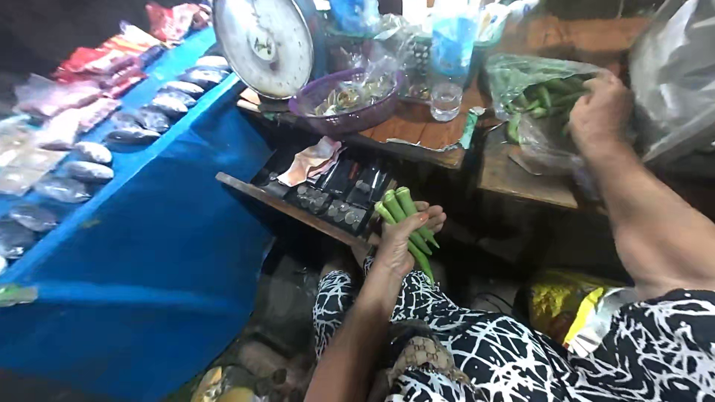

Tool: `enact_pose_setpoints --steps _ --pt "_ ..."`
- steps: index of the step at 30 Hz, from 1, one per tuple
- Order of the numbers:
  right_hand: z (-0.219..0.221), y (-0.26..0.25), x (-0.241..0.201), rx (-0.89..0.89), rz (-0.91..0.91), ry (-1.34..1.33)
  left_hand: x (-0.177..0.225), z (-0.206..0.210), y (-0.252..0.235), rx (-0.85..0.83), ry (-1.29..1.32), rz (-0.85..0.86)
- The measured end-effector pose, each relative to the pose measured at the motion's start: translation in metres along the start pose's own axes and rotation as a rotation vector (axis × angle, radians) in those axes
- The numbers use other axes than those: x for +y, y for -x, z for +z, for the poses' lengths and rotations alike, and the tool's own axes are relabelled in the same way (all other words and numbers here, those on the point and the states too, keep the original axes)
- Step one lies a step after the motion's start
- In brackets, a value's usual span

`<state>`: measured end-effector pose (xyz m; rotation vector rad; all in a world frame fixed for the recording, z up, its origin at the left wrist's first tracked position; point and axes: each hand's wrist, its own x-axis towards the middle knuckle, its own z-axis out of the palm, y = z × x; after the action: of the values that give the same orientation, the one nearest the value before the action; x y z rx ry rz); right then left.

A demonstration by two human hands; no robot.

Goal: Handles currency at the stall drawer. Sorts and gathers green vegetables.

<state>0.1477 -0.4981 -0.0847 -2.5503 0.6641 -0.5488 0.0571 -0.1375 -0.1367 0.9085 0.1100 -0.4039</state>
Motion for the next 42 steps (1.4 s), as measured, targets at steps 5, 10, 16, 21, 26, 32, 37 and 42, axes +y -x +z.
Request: enact_pose_setpoints --steps 5,10,16,21,26,32,37,42 --pt "0.000 0.028 0.030 0.194 -0.234 -0.096 -0.008 0.001 0.001 -0.028 0.106 0.006" --pt "-0.023 0.118 0.010 0.215 -0.459 -0.431 -0.018 0.006 0.001 -0.085 0.183 -0.007" --pt "0.037 0.225 -0.027 -0.016 -0.712 -0.905 -0.026 0.018 0.009 -0.114 0.178 -0.025" --pt "0.070 0.253 -0.037 -0.099 -0.796 -0.992 -0.033 0.015 0.014 -0.074 0.172 -0.005" --pt "0.064 0.255 -0.034 -0.213 -0.767 -0.964 -0.010 0.003 0.007 -0.004 0.092 0.127" --pt "0.055 0.232 -0.021 -0.156 -0.637 -0.817 0.038 -0.030 0.000 0.098 -0.029 0.365" --pt "0.049 0.202 -0.040 -0.179 -0.643 -0.742 0.064 -0.055 -0.013 0.205 -0.030 0.437" --pt "0.039 0.153 -0.114 -0.275 -0.804 -0.629 0.072 -0.069 -0.036 0.253 -0.020 0.455"
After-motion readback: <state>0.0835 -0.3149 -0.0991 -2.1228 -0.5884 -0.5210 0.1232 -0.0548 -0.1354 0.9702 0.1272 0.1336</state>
